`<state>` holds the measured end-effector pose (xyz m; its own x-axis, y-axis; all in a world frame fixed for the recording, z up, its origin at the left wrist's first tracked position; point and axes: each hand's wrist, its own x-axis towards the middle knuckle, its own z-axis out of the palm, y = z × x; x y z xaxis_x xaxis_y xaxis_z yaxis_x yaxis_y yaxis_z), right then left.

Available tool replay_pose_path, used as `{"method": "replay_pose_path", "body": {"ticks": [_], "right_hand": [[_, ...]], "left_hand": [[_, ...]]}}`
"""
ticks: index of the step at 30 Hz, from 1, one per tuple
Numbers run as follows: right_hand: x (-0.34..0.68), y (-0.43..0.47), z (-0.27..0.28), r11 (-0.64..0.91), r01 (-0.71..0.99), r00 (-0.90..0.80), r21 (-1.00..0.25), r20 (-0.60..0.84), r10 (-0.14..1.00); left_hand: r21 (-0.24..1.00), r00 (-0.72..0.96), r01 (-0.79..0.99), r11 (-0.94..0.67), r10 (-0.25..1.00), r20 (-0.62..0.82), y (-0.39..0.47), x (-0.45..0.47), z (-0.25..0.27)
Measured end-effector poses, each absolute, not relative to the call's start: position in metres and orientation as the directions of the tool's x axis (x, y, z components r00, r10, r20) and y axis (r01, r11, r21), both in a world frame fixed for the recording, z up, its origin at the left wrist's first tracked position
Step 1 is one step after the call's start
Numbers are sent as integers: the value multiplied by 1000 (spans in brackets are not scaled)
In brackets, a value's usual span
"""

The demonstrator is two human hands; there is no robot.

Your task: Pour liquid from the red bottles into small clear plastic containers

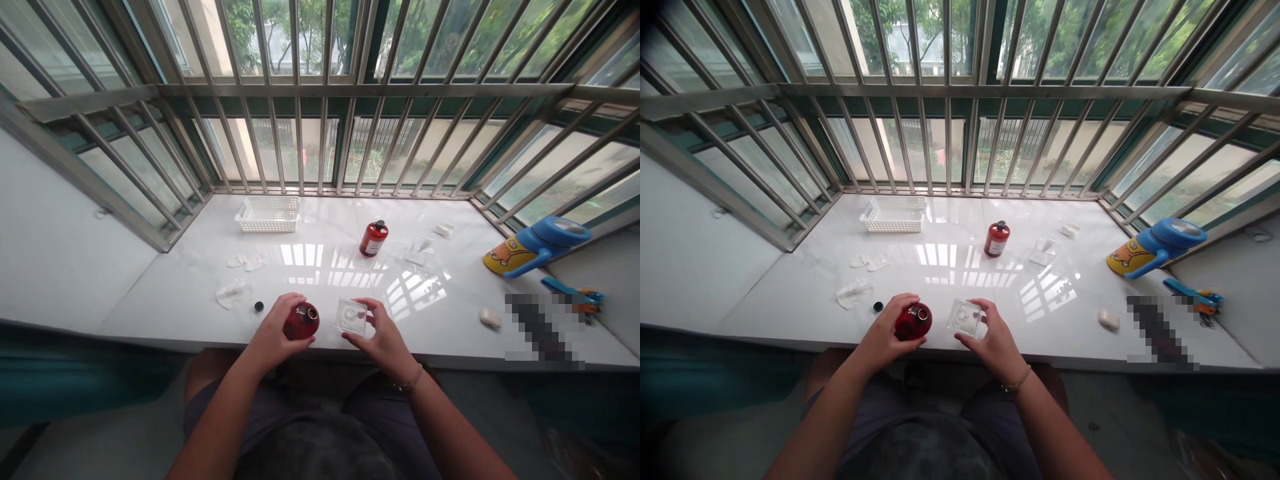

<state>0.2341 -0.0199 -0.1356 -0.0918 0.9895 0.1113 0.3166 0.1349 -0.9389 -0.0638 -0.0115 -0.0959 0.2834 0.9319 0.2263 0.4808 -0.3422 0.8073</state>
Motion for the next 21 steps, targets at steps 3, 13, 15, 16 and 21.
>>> {"method": "replay_pose_path", "body": {"ticks": [3,13,15,16,21], "right_hand": [[234,-25,-122,194,394,-157,-898,142,977],[228,-30,-109,379,471,-340,-796,232,911],[228,-31,-109,399,482,-356,-780,241,903],[228,-31,-109,406,486,-362,-774,245,899],[229,-32,-107,469,491,-395,-734,292,871]], "left_hand": [[736,374,548,-398,903,210,-14,-69,-84],[720,425,583,-376,897,124,-15,-69,-92],[719,452,566,-404,881,140,-15,-69,-90],[713,468,559,-423,871,150,-16,-68,-89],[671,521,564,-481,838,163,-17,-65,-84]]}}
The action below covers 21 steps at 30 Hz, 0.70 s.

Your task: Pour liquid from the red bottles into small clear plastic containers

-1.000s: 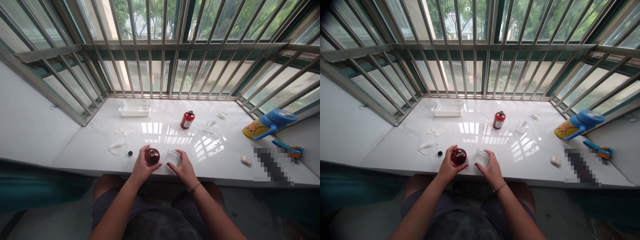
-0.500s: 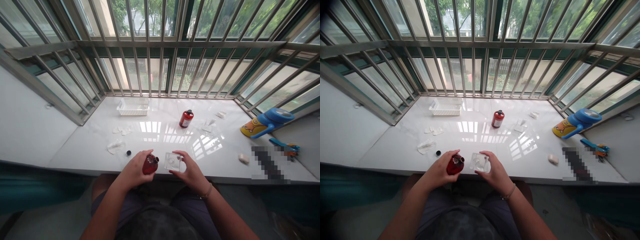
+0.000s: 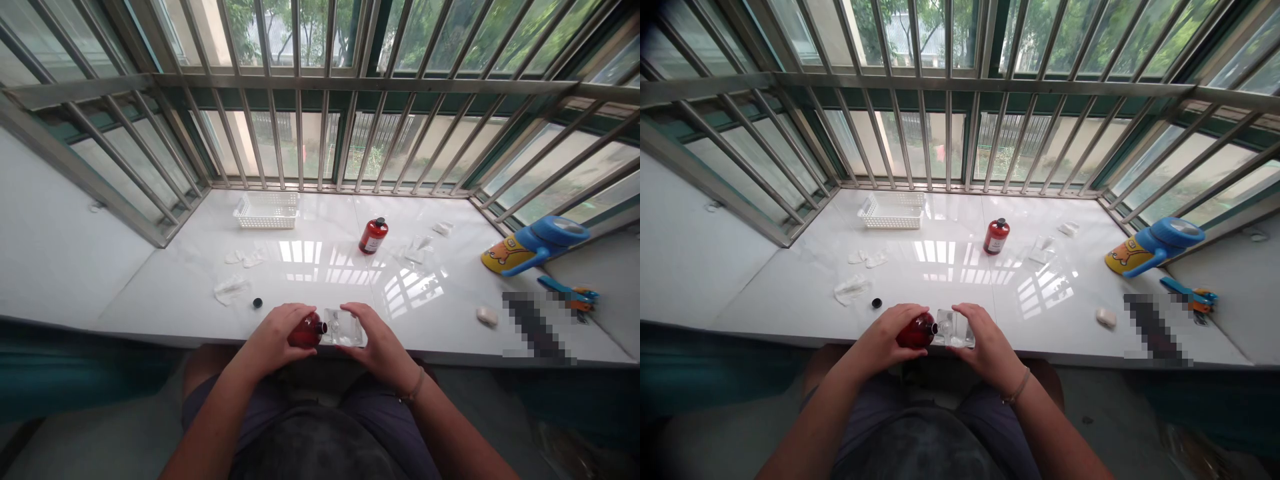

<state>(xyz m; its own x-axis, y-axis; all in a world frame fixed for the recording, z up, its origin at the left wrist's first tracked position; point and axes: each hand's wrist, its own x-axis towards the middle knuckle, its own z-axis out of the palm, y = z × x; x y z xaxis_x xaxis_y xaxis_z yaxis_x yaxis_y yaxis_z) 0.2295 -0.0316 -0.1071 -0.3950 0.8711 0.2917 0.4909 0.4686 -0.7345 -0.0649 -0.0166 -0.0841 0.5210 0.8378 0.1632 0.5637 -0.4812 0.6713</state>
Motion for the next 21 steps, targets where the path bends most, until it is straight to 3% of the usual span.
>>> {"method": "replay_pose_path", "body": {"ticks": [21], "right_hand": [[244,-27,-67,585,609,-515,-535,293,805]], "left_hand": [[733,522,537,-418,847,100,-16,-44,-86]]}}
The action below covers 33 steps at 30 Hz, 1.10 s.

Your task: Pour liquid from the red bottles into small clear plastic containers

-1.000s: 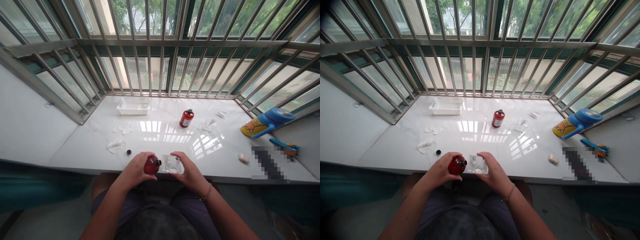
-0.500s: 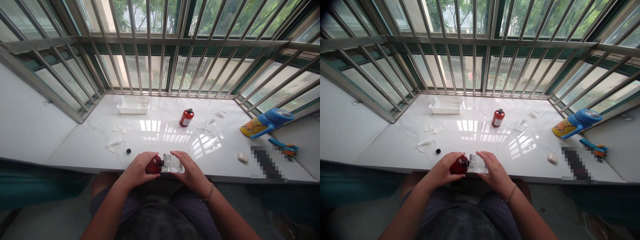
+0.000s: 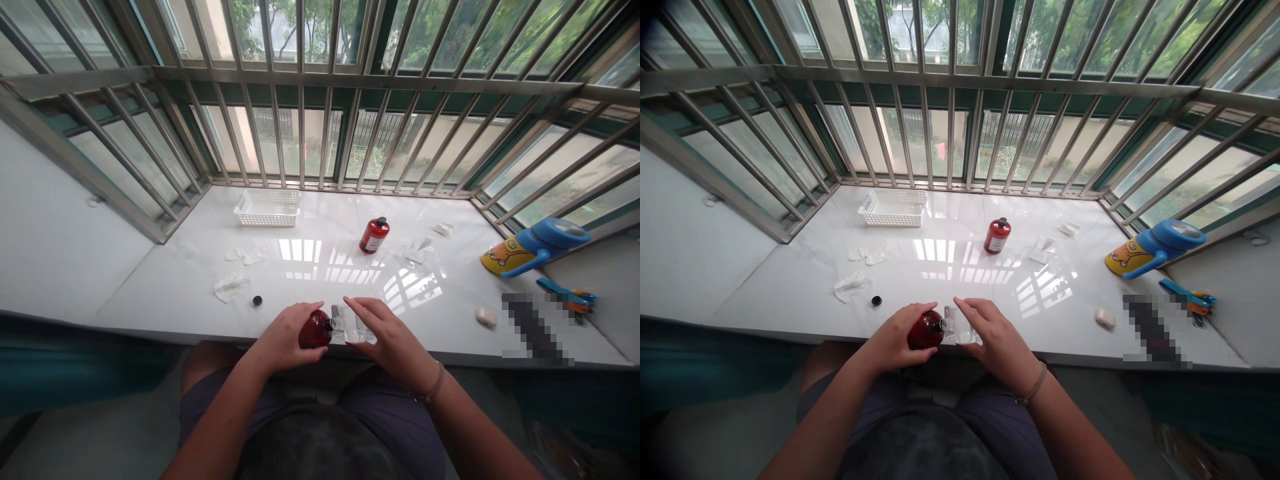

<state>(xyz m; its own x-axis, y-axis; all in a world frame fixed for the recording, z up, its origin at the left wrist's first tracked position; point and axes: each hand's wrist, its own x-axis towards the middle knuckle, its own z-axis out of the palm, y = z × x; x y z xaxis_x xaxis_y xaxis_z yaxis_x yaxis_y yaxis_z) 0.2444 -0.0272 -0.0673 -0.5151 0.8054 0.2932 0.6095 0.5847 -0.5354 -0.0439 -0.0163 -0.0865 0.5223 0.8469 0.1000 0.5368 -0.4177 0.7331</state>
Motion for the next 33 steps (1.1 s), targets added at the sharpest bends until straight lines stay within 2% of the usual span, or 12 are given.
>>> {"method": "replay_pose_path", "body": {"ticks": [14,33], "right_hand": [[244,-20,-46,605,663,-583,-441,203,787],[239,-19,-42,611,667,-583,-426,212,784]], "left_hand": [[799,478,472,-372,870,123,-19,-39,-96],[819,439,454,-352,888,138,-15,-38,-103]]}}
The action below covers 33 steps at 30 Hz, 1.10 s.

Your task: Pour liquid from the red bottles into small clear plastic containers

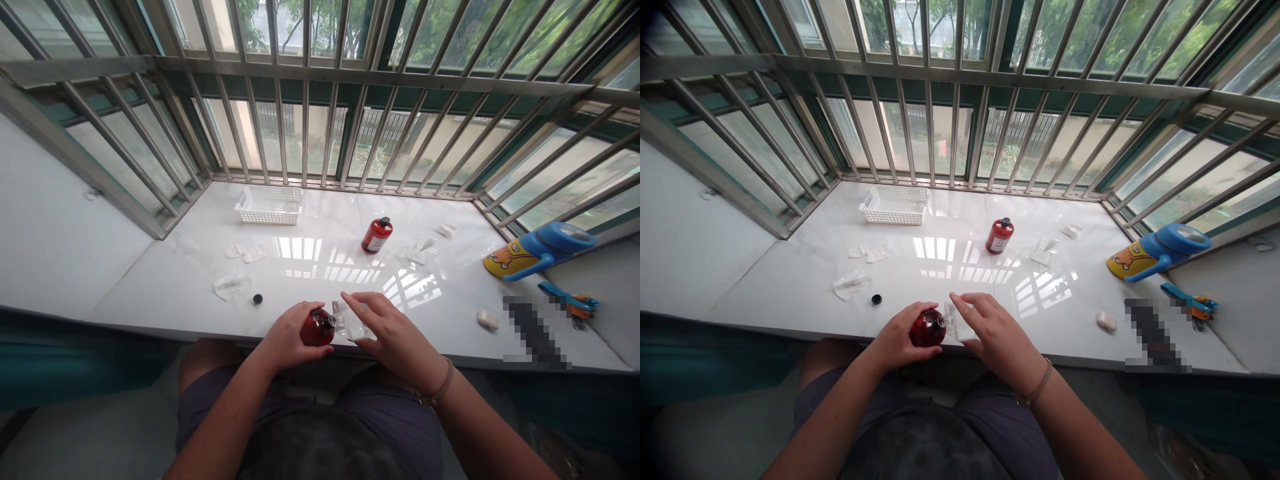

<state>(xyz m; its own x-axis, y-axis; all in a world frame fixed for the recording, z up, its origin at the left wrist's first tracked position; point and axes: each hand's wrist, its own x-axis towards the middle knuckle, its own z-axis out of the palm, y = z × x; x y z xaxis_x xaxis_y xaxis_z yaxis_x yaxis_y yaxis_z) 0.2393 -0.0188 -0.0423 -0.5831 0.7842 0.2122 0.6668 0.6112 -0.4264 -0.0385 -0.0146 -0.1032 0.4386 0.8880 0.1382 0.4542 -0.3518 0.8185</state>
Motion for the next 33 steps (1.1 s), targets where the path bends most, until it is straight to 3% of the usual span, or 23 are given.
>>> {"method": "replay_pose_path", "body": {"ticks": [33], "right_hand": [[234,-16,-31,646,685,-623,-337,188,759]], "left_hand": [[837,437,431,-337,890,134,-13,-41,-102]]}}
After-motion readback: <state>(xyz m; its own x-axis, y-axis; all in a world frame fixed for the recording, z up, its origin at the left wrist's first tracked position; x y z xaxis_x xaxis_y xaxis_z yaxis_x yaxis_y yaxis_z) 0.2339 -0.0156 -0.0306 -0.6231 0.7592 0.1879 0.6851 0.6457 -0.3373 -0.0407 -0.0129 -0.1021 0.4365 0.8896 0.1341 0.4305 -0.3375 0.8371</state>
